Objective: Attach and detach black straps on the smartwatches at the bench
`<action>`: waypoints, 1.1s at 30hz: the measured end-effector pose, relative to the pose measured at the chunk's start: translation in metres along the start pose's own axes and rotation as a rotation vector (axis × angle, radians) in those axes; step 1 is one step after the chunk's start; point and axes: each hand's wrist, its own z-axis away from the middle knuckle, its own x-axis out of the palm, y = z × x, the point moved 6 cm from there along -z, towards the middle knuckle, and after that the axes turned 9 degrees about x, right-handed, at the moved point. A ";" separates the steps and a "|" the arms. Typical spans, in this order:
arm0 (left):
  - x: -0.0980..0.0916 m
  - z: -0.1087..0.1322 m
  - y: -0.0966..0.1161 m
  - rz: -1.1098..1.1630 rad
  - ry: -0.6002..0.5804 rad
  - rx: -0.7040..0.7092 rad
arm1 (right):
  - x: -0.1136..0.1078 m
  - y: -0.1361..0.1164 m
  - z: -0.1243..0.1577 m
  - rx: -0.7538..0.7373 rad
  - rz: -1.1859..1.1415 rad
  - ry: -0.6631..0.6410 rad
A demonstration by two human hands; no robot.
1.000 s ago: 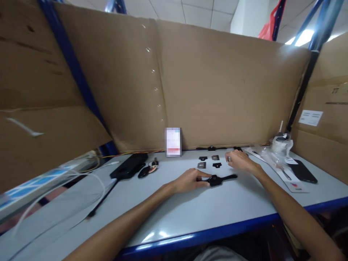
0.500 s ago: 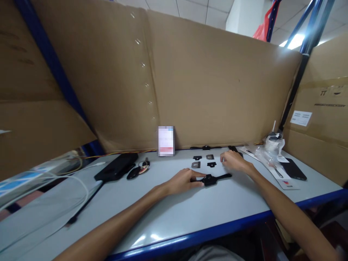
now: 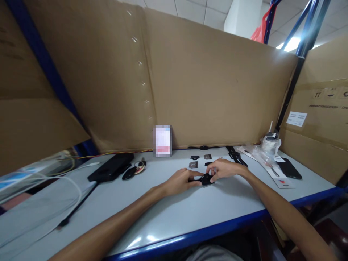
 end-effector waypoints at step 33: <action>-0.011 0.000 -0.013 -0.045 0.261 -0.015 | 0.003 -0.011 -0.006 -0.125 -0.130 0.188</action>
